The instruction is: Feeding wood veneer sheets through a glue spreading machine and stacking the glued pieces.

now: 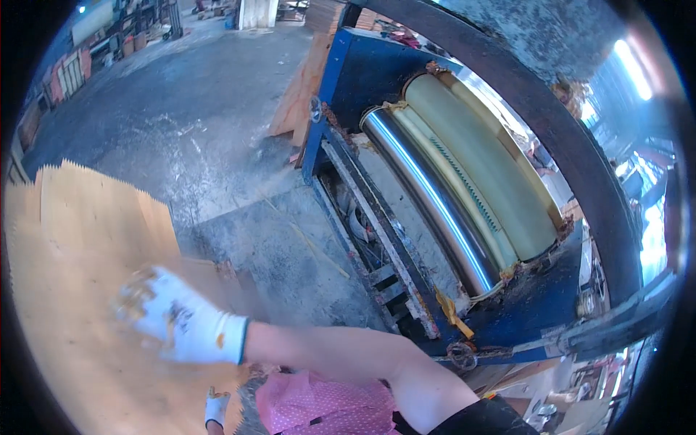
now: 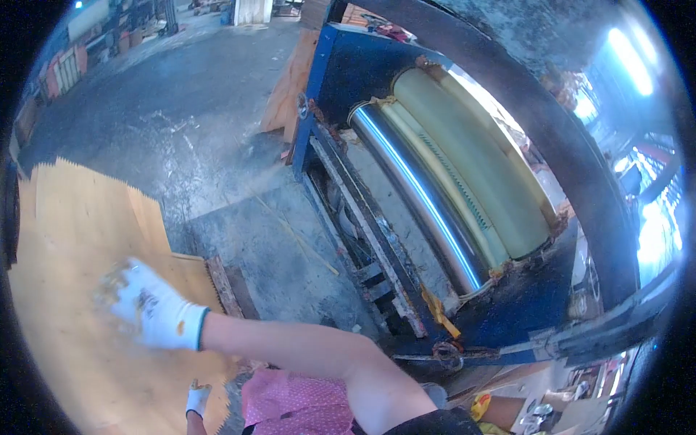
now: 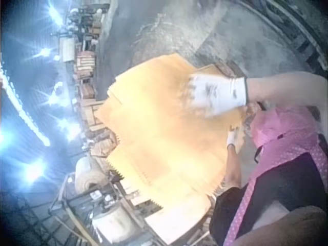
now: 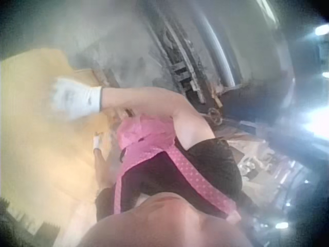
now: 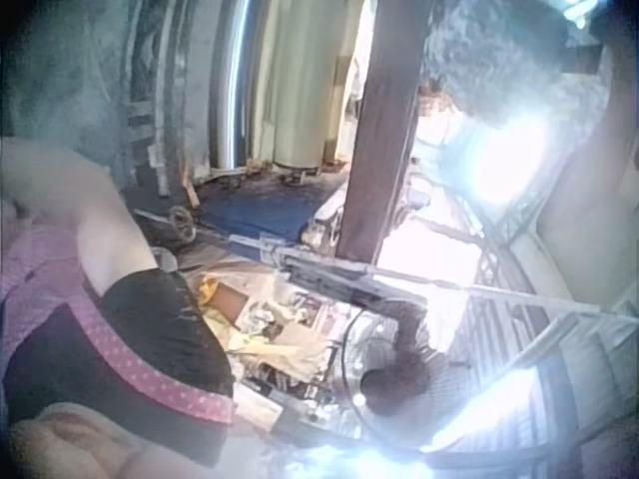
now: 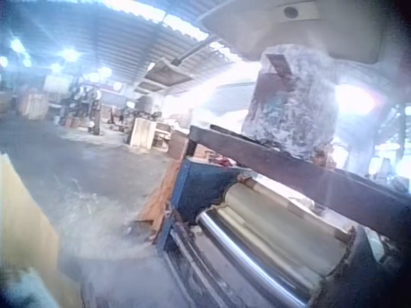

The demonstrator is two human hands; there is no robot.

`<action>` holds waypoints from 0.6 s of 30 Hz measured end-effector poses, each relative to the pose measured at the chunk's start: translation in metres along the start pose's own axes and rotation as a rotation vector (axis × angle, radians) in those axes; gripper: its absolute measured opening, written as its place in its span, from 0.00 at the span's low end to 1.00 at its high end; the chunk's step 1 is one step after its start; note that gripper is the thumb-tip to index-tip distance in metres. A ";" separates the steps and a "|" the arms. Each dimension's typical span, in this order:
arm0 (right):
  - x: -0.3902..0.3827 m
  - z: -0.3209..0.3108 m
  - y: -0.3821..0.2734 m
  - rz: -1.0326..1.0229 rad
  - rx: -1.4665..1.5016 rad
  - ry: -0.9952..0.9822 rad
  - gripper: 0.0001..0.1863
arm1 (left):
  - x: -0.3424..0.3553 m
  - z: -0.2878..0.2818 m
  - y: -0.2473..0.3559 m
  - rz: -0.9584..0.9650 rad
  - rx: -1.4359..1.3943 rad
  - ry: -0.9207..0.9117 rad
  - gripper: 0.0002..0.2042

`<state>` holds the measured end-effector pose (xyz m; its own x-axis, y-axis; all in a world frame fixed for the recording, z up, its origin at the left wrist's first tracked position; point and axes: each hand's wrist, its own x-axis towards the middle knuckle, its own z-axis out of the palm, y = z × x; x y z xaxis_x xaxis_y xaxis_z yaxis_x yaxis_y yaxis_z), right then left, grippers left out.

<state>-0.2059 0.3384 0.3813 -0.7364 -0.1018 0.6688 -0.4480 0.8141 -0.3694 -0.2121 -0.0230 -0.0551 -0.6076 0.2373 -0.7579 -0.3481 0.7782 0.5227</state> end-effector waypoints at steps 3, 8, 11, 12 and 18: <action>-0.019 -0.023 0.009 0.307 0.205 -0.074 0.34 | 0.001 -0.043 -0.099 -0.054 -0.153 0.331 0.38; -0.267 -0.084 0.054 1.116 0.387 0.222 0.32 | 0.025 -0.008 -0.066 -0.246 -0.286 -0.132 0.41; -0.326 -0.128 0.043 1.333 0.579 0.491 0.26 | 0.062 -0.009 -0.056 0.017 -0.230 -0.170 0.41; -0.329 -0.149 0.037 1.389 0.436 0.505 0.24 | 0.067 -0.013 -0.054 0.097 -0.209 -0.180 0.42; -0.460 -0.278 0.012 1.536 0.385 1.168 0.19 | 0.032 0.132 0.192 0.258 0.040 -0.248 0.42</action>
<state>0.2687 0.5539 0.2486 0.0212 0.9429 -0.3324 -0.0515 -0.3310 -0.9422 -0.2038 0.2108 -0.0310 -0.4781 0.5593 -0.6772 -0.1746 0.6952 0.6973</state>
